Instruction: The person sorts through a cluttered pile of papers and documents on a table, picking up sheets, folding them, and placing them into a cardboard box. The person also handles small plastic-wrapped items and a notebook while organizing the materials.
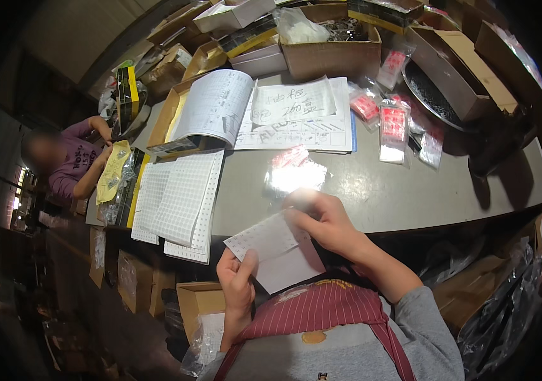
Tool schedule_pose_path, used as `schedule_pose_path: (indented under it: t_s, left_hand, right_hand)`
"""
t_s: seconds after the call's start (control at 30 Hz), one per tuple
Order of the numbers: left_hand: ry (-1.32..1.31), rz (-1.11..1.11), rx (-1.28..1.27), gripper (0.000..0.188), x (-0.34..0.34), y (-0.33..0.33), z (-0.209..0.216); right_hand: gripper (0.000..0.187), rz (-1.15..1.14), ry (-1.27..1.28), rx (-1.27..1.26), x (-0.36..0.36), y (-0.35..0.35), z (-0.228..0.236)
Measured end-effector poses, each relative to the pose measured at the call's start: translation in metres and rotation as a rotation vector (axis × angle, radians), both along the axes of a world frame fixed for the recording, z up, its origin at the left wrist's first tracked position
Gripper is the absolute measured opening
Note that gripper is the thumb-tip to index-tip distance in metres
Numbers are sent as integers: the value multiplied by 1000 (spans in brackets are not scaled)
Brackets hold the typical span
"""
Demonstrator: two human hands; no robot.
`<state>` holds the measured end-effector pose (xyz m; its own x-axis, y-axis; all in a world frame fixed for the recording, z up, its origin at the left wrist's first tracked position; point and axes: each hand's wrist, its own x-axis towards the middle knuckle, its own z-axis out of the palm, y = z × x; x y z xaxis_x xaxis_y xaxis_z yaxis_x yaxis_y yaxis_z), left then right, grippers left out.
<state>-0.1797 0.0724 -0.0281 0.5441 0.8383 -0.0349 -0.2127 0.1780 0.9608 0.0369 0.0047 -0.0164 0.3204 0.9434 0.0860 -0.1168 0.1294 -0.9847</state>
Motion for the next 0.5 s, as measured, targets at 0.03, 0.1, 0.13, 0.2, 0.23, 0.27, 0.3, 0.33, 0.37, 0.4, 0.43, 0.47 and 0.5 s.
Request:
schedule_pose_path:
  t_s: [0.03,0.1,0.13,0.2,0.23,0.27,0.3,0.33,0.37,0.4,0.43,0.47,0.5]
  left_hand:
    - [-18,-10,20,31,2,0,2]
    - [-28,-2,32,30,3,1,5]
    - [-38,-2,37,30,4,2,7]
    - [-7,-2,31,29,1,2,11]
    - [8,0,27,29,0,3,13]
    - [22,13,37,29,1,5,15]
    - [36,27,47,29,2,6,16]
    - [52,43,58,30,2,8,17]
    - [68,61,97,29,0,10,15]
    - [75,72,117,29,-3,13,14]
    - [80,78,137,29,-4,16,14]
    - [83,84,152,29,-6,18,14]
    - [83,112,165,29,-8,20,16]
  right_hand:
    - [12,-14,19,4,1,-1,-2]
    - [11,-44,57,12,4,-4,-9]
    - [11,-45,74,8,8,-7,-8]
    - [10,-49,109,1,16,-15,-3]
    - [10,-73,84,1,23,-18,1]
    - [10,-97,61,1,32,-22,6]
    - [11,-150,38,-2,42,-26,9]
    - [12,-145,76,-57,54,-33,15]
    - [13,-157,67,-74,67,-39,18]
    - [14,-168,59,-91,79,-43,19]
    - [15,-205,32,-105,91,-49,21]
    - [15,-243,3,-122,102,-53,24]
    - [16,-289,-70,-123,115,-53,22]
